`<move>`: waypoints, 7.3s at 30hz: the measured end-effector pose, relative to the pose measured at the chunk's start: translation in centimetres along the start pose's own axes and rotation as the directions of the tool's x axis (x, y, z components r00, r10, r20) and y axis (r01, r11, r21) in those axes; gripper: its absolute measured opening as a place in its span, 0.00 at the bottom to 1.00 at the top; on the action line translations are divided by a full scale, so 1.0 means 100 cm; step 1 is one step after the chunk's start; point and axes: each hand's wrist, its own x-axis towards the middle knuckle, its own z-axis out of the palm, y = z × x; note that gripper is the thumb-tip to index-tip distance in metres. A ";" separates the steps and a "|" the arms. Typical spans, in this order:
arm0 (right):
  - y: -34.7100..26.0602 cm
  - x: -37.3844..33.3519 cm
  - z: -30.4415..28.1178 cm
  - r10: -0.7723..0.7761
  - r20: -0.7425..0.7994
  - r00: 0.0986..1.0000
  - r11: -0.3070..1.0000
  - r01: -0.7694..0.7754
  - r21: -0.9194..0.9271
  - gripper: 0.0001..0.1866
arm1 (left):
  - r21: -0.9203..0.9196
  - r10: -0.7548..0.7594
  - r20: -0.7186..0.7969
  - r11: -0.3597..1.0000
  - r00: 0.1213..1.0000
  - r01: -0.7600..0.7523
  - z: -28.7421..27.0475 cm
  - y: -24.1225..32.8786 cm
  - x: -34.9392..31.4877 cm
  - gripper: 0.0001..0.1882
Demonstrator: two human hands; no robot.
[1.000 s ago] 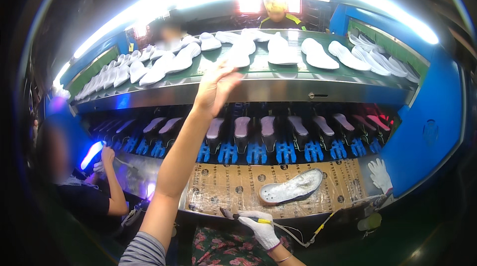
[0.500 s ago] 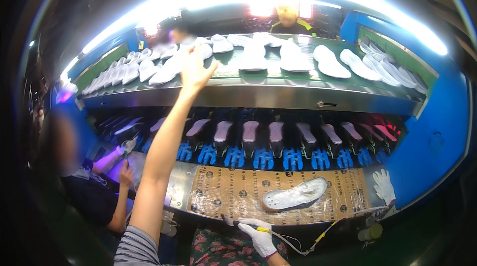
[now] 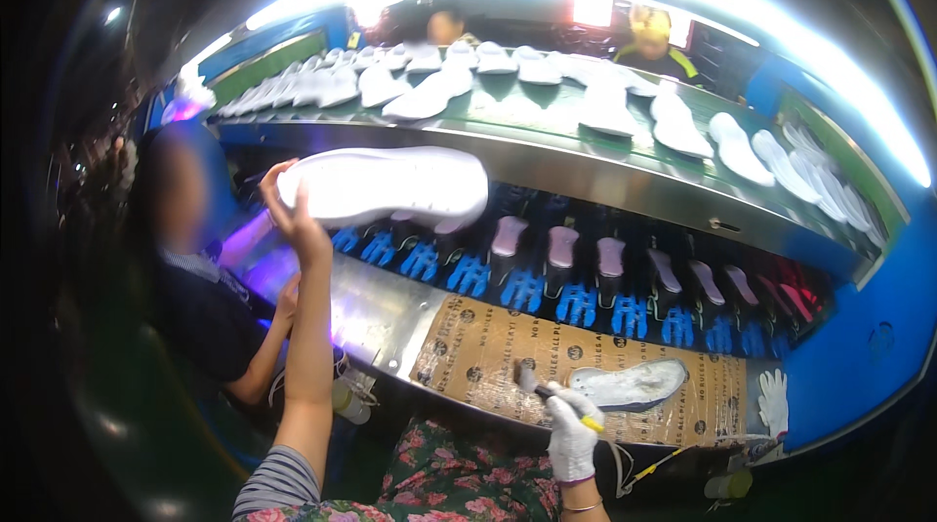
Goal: The person picks white slipper soles from a conveyor belt, trims excess material from the edges with a small handheld tool, and places the finished soles back on the belt. The process is repeated continuously for multiple soles.
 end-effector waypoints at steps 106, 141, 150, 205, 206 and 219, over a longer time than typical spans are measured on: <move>0.069 -0.048 0.075 0.256 0.890 0.378 0.523 0.720 -0.456 0.13 | 0.312 -0.215 0.874 -0.440 -0.436 0.842 -0.123 -0.022 -0.271 0.66; 0.041 -0.009 0.075 -0.057 0.483 0.874 0.830 0.310 -0.463 0.11 | -0.423 -0.519 0.838 -0.812 -0.167 0.403 -0.165 0.099 -0.327 0.53; 0.010 0.017 0.101 -0.311 0.817 0.485 0.300 0.866 -0.400 0.18 | -0.382 -0.763 0.602 -0.536 -0.237 0.753 -0.123 0.117 -0.340 0.53; 0.063 -0.018 0.069 -0.175 0.890 0.421 0.662 0.719 -0.210 0.19 | -0.377 -0.465 0.883 -0.611 0.070 0.696 -0.107 0.030 -0.297 0.61; 0.066 -0.019 0.070 -0.164 0.895 0.415 0.724 0.666 -0.176 0.15 | -0.377 -0.456 0.887 -0.613 0.079 0.694 -0.104 0.030 -0.294 0.61; 0.045 -0.018 0.070 -0.028 0.786 0.617 0.841 0.440 -0.315 0.10 | -0.031 -0.050 0.999 -0.585 0.002 0.810 -0.095 0.001 -0.282 0.67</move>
